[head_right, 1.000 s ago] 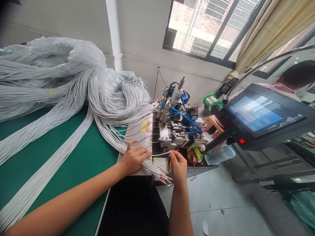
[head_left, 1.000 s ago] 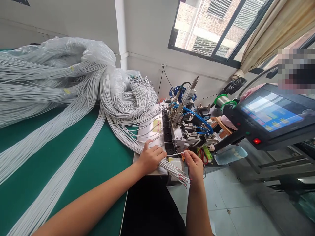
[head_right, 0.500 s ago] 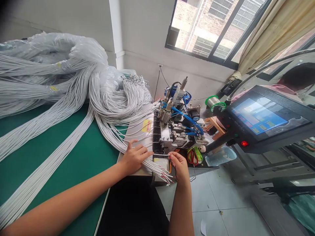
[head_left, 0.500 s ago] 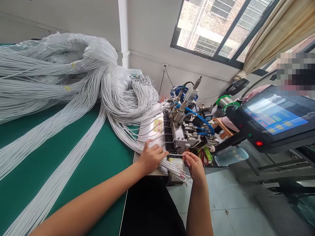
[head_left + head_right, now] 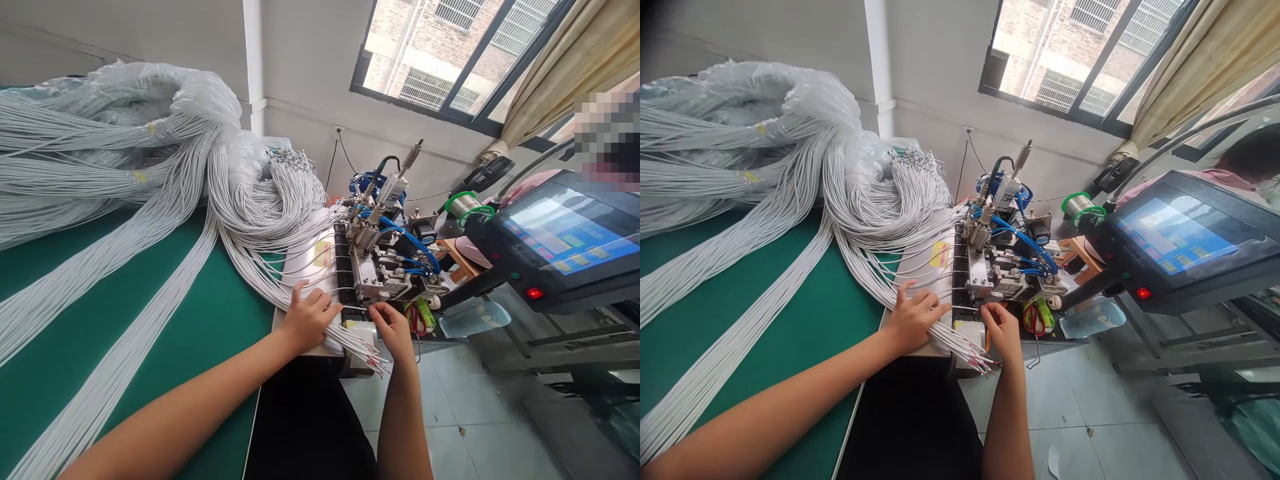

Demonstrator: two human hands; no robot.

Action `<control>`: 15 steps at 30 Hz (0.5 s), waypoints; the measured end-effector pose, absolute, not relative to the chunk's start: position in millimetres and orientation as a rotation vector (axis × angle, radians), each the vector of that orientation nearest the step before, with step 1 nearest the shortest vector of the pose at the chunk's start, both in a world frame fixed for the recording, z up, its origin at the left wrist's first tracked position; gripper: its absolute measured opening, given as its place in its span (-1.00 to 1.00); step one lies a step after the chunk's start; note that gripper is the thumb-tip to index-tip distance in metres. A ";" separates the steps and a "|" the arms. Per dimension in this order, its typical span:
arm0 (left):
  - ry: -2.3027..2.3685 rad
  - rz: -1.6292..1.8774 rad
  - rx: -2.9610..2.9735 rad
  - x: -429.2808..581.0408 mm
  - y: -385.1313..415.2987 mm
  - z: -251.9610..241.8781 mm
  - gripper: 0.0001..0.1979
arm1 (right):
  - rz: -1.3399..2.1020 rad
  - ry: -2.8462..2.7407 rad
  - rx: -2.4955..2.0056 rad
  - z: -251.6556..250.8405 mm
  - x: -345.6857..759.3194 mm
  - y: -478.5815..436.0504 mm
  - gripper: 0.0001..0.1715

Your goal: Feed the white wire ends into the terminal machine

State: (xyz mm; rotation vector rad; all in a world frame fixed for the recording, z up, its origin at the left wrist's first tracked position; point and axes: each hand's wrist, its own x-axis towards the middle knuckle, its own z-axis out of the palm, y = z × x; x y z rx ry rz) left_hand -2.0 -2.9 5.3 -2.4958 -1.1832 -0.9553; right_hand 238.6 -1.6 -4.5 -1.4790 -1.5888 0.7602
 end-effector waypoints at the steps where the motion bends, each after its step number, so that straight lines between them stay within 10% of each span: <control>1: -1.192 -0.952 -2.495 -2.0 -2.8 4.9 -0.66 | 0.769 -1.591 -1.469 -4.2 237.9 -0.4 -0.63; 15: -1.255 -0.897 -2.500 -1.6 -2.8 3.7 -0.70 | 1.173 -1.219 -1.347 -23.6 229.5 11.9 -0.65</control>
